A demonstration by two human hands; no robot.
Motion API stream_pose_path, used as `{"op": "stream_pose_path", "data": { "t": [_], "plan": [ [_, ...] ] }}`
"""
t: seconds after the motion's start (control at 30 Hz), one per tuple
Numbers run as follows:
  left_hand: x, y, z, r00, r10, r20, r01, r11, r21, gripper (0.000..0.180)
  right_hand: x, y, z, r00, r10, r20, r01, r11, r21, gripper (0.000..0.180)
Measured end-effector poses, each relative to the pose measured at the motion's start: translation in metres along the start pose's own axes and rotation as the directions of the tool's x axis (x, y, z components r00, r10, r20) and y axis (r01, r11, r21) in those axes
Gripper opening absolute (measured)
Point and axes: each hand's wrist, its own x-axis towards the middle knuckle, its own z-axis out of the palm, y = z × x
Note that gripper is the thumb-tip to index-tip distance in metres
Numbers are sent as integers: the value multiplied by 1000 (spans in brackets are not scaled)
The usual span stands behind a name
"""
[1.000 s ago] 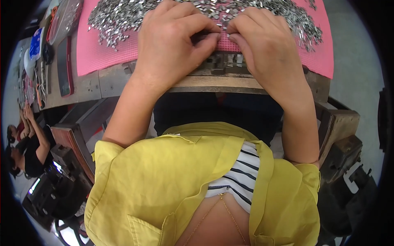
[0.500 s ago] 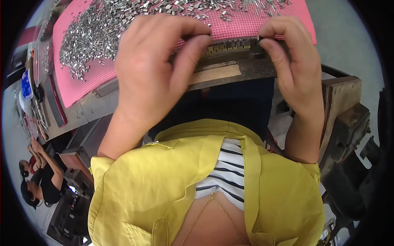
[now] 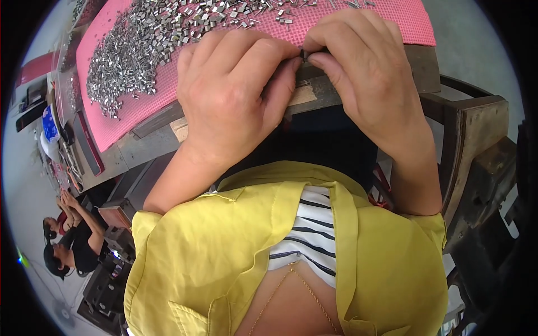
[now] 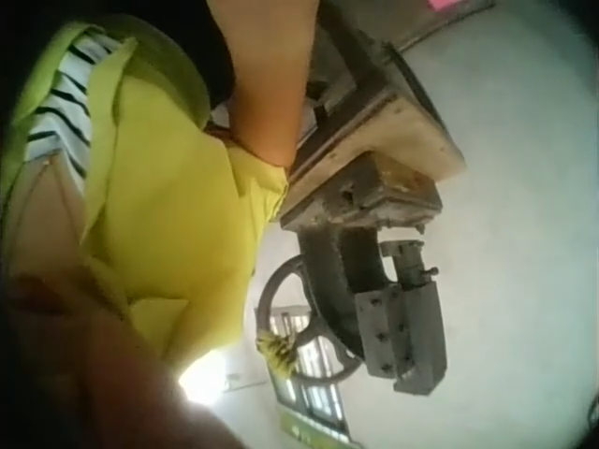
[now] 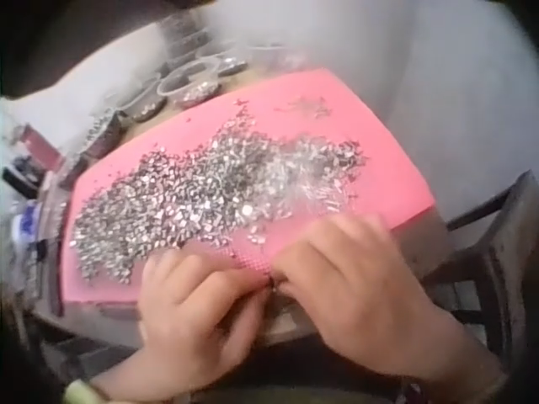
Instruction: Dextrously assembling small metal components onto a specialized guide or jig.
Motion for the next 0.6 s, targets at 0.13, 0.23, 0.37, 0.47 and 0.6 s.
{"op": "stream_pose_path", "data": {
  "t": [0.13,0.23,0.37,0.47,0.6],
  "plan": [
    [-4,-5,6,994,47,-95,-45,999,29,18,7,-9,-16,991,108,79,-117,986,122,16],
    [-3,-5,7,993,52,-110,-49,998,33,18,5,-9,-15,992,109,66,-117,984,131,18],
    [-5,-6,6,994,11,-110,-12,1000,-12,19,2,-4,-9,995,91,31,-94,983,158,20],
    [-5,-4,2,997,-43,-72,39,998,-59,20,-2,3,-1,999,52,-9,-50,984,169,19],
    [-3,0,-8,1000,-19,-21,18,996,-83,22,-6,12,8,998,0,-63,11,984,178,19]
  ]
}}
